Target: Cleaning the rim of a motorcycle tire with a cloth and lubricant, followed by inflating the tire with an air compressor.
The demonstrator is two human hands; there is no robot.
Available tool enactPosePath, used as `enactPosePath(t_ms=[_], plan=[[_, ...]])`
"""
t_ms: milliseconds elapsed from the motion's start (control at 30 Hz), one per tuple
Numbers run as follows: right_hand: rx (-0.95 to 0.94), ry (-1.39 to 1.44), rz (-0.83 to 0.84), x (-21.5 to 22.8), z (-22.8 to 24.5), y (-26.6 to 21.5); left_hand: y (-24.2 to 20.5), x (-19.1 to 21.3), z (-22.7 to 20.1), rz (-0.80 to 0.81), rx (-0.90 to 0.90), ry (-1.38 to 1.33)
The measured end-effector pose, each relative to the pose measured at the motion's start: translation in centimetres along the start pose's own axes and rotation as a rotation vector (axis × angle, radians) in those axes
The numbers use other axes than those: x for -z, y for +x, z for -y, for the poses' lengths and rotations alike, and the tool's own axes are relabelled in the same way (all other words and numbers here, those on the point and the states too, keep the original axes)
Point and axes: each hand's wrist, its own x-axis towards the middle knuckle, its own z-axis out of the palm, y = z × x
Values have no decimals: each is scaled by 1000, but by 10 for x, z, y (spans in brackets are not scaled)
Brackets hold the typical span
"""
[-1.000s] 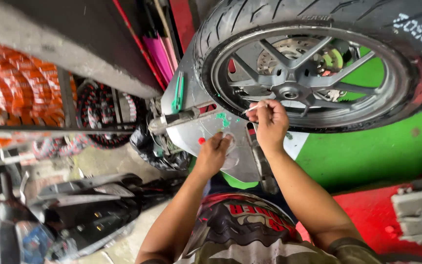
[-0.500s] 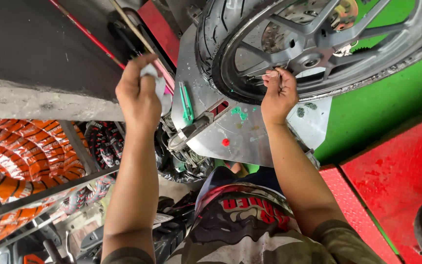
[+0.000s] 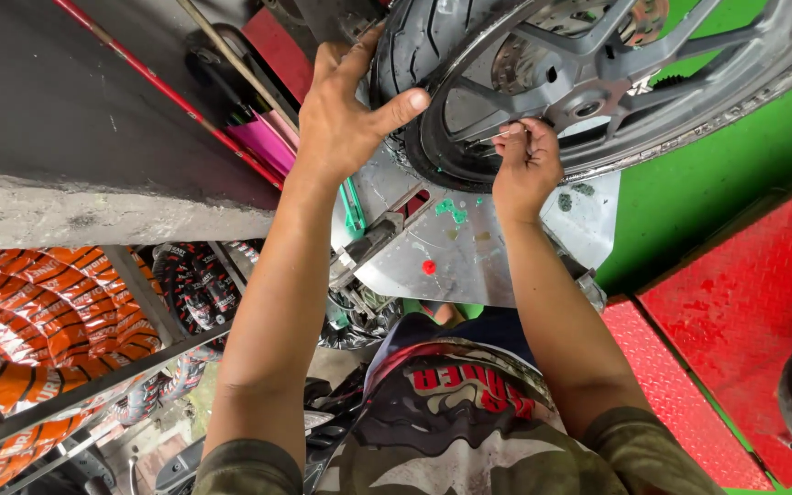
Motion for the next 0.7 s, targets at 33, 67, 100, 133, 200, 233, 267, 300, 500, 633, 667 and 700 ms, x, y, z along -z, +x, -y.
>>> enactPosePath(t_ms=[33, 67, 100, 133, 200, 233, 267, 300, 500, 633, 667, 700], plan=[[3, -2, -4, 1, -2, -1, 1, -2, 1, 3, -4, -2], [23, -11, 2, 1, -4, -2, 2, -4, 3, -1, 6, -2], [43, -20, 7, 1, -6, -3, 2, -6, 4, -5, 16, -1], [42, -21, 7, 0, -4, -3, 3, -5, 4, -3, 17, -2], [44, -111, 77, -3, 0, -4, 3, -5, 5, -15, -9, -17], [41, -113, 76, -1, -2, -6, 1, -5, 5, -12, -7, -17], [121, -213, 115, 0, -4, -6, 2, -5, 4, -14, -2, -23], [201, -314, 153, 0, -5, -6, 2, -4, 4, -15, 3, -29], [686, -849, 299, 18, 2, 8, 3, -6, 3, -3, -14, -122], [779, -819, 314, 8, 5, 11, 8, -9, 8, -18, -55, -119], [711, -787, 409, 5, 8, 6, 6, -8, 7, -14, -53, -131], [641, -754, 502, 3, 11, 1, 5, -8, 6, -9, -52, -142]])
